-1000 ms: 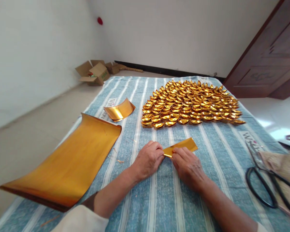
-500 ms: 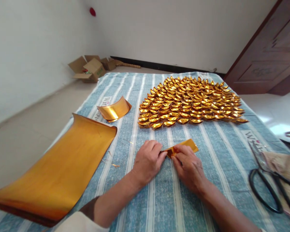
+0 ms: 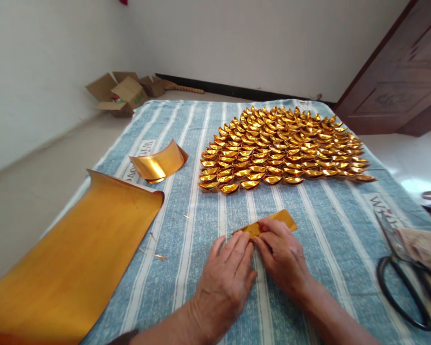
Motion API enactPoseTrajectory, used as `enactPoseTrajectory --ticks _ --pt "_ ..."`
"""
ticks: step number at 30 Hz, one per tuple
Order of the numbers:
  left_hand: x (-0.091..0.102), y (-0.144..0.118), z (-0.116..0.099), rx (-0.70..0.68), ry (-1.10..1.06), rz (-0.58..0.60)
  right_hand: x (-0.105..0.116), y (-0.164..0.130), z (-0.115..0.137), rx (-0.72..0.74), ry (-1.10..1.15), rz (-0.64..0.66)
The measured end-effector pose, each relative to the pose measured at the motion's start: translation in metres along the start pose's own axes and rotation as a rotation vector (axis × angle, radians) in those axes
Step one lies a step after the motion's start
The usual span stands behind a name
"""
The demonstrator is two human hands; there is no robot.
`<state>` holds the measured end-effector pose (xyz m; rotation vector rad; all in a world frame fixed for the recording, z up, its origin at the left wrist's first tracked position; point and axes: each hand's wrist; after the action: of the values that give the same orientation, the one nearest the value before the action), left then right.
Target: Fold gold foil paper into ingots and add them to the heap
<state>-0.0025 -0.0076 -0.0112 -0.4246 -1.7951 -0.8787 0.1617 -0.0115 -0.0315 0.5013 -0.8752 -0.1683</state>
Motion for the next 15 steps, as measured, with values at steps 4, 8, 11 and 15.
enactPoseTrajectory --ticks 4,8,11,15 --pt "-0.0008 0.0003 -0.0005 0.020 -0.011 0.014 -0.0001 0.0006 0.0004 0.007 -0.006 -0.001" --pt "-0.0015 0.0009 -0.0005 0.027 -0.021 0.017 0.0004 0.0009 0.0008 0.013 -0.016 -0.003" --pt "-0.0016 0.0011 -0.0001 0.028 -0.022 0.020 0.0006 0.0008 0.0010 0.014 -0.016 0.000" --pt "-0.0017 0.0014 0.0001 0.030 -0.023 0.028 0.0010 0.0008 0.0017 0.009 -0.023 0.003"
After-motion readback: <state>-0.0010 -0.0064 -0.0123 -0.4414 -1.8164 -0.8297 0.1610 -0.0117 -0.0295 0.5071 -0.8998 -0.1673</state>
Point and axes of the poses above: each hand's wrist, its own y-axis towards the middle knuckle, its own x-axis out of the back of the hand, z = x × y, and after that the axes turned 4 degrees about x, right-handed
